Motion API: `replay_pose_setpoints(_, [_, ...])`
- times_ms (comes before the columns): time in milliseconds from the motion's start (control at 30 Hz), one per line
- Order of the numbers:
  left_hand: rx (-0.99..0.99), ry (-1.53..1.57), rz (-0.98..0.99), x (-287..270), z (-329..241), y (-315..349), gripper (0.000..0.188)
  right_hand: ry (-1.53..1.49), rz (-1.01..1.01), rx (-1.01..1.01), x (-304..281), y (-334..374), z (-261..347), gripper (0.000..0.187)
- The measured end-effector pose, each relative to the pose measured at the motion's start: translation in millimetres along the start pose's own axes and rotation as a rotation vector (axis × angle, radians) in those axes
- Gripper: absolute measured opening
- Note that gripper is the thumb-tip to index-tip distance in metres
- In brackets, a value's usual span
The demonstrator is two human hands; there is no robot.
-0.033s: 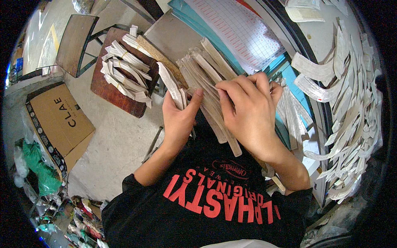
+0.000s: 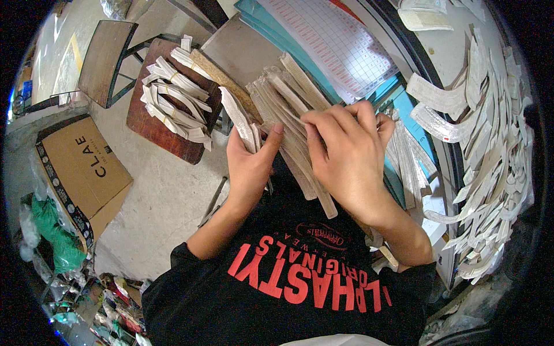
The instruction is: The person sorts and stacks white fabric strips on a table. They pick up strips, separate them, and place them into neat piles. The person occasionally adjusts the pile and continues handling the strips.
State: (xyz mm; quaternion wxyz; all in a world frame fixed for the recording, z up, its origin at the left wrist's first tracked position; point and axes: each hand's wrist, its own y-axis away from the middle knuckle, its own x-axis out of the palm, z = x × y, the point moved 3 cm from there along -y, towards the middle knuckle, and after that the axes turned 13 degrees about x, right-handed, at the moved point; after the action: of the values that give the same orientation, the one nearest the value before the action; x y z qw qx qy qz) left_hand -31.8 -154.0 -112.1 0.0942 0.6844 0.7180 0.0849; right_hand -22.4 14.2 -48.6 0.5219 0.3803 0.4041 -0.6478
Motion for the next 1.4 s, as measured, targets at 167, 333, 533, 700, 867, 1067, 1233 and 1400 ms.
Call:
replay_pose_setpoints(167, [-0.006, 0.011, -0.011, 0, 0, 0, 0.036, 0.075, 0.054, -0.040, -2, 2, 0, 0.023])
replay_pose_setpoints(333, [0.016, 0.008, -0.002, 1, 2, -6, 0.036, 0.071, 0.001, -0.042, 3, -1, -1, 0.023])
replay_pose_setpoints(533, [-0.018, -0.022, 0.002, 0, 2, -5, 0.037, 0.092, -0.028, -0.006, 5, -1, 1, 0.026])
replay_pose_setpoints(700, [-0.018, -0.017, 0.002, 1, 2, -5, 0.038, 0.099, -0.030, -0.011, 6, 0, 1, 0.027])
replay_pose_setpoints(867, [-0.012, -0.002, -0.004, 1, 2, -5, 0.037, 0.109, -0.026, -0.017, 7, 0, 1, 0.026])
replay_pose_setpoints(1067, [0.000, 0.004, -0.009, 1, 2, -6, 0.037, 0.100, -0.025, -0.010, 6, -1, 2, 0.026])
replay_pose_setpoints(1233, [-0.009, -0.002, -0.017, 1, 3, -5, 0.037, 0.097, -0.031, -0.015, 6, 0, 2, 0.024])
replay_pose_setpoints(1400, [0.002, -0.007, -0.009, 1, 1, -5, 0.036, 0.104, -0.062, -0.046, 8, 0, 0, 0.018])
